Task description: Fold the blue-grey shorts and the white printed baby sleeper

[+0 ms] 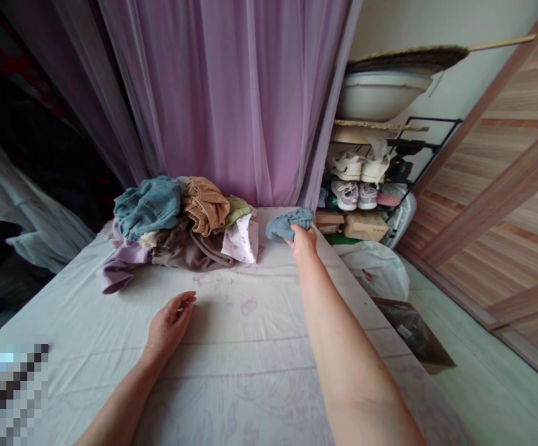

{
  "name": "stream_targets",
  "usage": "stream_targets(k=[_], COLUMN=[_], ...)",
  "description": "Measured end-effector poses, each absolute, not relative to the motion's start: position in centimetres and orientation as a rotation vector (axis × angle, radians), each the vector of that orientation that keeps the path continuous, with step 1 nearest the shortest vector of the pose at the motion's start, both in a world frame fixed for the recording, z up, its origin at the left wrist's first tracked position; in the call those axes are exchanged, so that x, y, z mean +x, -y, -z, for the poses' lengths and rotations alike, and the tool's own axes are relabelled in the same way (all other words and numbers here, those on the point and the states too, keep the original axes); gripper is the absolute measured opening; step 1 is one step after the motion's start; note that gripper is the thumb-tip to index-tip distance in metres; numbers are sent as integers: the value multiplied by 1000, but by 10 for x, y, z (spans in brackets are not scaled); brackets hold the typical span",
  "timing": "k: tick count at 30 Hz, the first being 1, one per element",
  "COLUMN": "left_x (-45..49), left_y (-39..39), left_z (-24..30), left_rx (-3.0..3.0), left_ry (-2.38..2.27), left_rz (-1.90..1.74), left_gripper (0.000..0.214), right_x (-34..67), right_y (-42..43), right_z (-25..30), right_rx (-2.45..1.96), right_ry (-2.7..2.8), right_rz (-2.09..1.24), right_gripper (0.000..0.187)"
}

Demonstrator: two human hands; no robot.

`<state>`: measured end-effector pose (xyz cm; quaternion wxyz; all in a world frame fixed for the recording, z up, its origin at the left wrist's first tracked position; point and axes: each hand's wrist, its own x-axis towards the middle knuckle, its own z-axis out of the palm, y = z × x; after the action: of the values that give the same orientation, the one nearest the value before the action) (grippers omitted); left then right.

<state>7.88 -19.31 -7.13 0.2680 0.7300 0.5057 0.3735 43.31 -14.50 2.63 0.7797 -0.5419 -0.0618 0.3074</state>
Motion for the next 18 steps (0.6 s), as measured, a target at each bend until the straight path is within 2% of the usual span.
stream_targets(k=[7,11,14,18], left_x=[79,79,79,79], left_y=[193,192,193,193], left_z=[71,72,73,73], left_rx=[1943,1942,1928,1922], left_ry=[-1359,-1369,-1369,-1365], left_rz=[-1019,-1018,-1017,-1026], left_gripper=[33,33,33,32], right_x=[444,446,432,401], right_y=[99,74,73,91], right_z=[-61,-79,-58,5], right_rx=[-1038,-908,-999,-1169], right_ry=[108,179,80,-79], right_rz=[-714,-680,-730,-847], right_gripper=[20,25,31,30])
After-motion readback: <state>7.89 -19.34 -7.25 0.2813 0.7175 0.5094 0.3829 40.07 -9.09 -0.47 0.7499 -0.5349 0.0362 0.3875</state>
